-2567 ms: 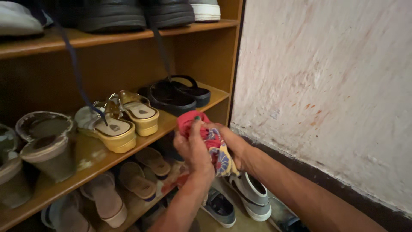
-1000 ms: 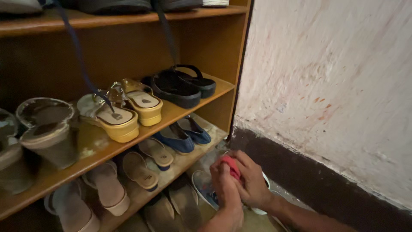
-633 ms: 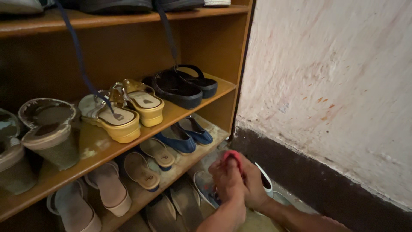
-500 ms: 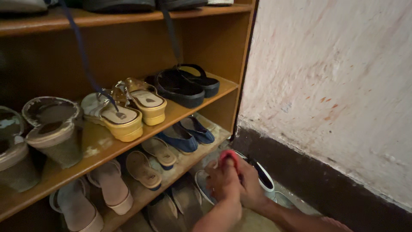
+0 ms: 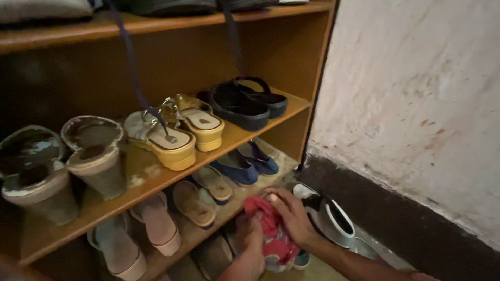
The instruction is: The person wipes various shoes and sandals with a cloth, handling them one at a time and moving some within a wooden shoe rack.
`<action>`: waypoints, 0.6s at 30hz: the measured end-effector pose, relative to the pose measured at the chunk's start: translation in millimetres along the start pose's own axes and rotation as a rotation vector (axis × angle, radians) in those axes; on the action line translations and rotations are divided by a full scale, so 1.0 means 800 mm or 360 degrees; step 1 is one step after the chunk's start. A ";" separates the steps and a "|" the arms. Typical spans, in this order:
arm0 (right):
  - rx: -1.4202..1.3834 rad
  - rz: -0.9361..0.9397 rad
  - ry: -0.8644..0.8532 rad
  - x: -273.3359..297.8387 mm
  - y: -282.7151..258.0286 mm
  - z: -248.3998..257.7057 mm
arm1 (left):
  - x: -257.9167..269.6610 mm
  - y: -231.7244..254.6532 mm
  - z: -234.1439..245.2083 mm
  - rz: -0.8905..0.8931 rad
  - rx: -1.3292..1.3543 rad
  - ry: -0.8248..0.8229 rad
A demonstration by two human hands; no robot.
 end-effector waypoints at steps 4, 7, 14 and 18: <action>0.0231 0.0001 0.0070 -0.007 0.000 -0.021 | -0.033 -0.064 0.011 0.0360 0.0112 -0.0101; 0.0274 0.0115 -0.0055 -0.001 0.005 -0.047 | -0.049 -0.106 0.018 0.0599 0.0157 -0.0158; 0.0302 -0.0245 -0.0435 0.003 0.024 -0.084 | -0.067 -0.041 0.041 -0.0531 -0.0090 -0.0078; 0.0356 -0.0105 -0.0552 0.008 -0.012 -0.074 | -0.040 0.006 0.034 -0.0794 -0.0128 -0.0037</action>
Point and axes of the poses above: each hand's wrist, its own x-axis away from the middle knuckle, its own z-axis out of the back of the hand, y = z × x, the point moved 7 cm from there along -x, towards the middle knuckle, and after that the axes turned 4 degrees about x, right-handed, at the moved point
